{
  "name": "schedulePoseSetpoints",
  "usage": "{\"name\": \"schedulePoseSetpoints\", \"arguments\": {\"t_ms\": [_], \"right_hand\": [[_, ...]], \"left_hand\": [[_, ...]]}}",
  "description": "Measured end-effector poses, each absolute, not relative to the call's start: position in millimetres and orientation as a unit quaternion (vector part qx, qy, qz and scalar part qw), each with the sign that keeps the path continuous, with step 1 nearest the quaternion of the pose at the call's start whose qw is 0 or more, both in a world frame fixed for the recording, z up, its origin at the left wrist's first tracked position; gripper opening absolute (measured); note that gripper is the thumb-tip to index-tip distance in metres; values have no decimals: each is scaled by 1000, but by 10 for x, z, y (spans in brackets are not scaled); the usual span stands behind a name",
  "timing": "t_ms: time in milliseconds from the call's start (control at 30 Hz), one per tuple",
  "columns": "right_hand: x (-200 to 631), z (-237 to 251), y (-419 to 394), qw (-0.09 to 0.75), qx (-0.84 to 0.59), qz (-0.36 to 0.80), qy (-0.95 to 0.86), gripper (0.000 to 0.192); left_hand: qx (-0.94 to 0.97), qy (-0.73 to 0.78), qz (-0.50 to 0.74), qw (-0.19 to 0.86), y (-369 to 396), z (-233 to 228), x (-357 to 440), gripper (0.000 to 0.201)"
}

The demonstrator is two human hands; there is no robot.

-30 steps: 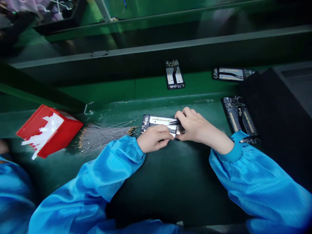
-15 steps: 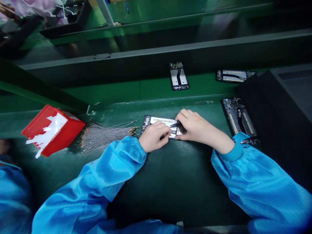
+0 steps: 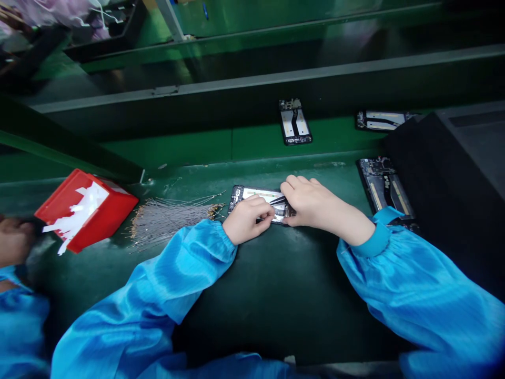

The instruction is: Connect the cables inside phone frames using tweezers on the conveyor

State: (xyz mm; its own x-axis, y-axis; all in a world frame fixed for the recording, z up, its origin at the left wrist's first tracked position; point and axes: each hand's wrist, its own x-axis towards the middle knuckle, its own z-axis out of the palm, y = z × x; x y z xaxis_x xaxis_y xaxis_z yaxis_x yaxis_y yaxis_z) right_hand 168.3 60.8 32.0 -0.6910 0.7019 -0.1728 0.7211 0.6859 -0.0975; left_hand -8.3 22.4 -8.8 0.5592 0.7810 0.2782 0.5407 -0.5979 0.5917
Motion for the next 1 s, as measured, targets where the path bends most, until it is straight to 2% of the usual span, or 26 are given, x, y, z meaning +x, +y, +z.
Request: {"name": "schedulePoseSetpoints", "arguments": {"t_ms": [400, 500, 633, 733, 867, 1000], "right_hand": [[1613, 315, 636, 93, 434, -149, 884, 40], [1606, 334, 615, 100, 446, -145, 878, 41], [1631, 355, 650, 87, 427, -156, 886, 41], [1687, 290, 808, 1, 446, -152, 882, 35], [1785, 60, 1155, -173, 561, -37, 808, 26], [1848, -151, 1459, -202, 652, 61, 728, 26]], "left_hand": [[905, 290, 213, 227, 224, -97, -120, 13], [917, 292, 199, 187, 218, -87, -128, 14], [939, 285, 178, 76, 51, -22, -118, 17], [948, 283, 147, 26, -145, 5, -71, 20], [931, 350, 102, 29, -153, -28, 9, 31], [900, 428, 82, 11, 215, -58, 67, 36]]}}
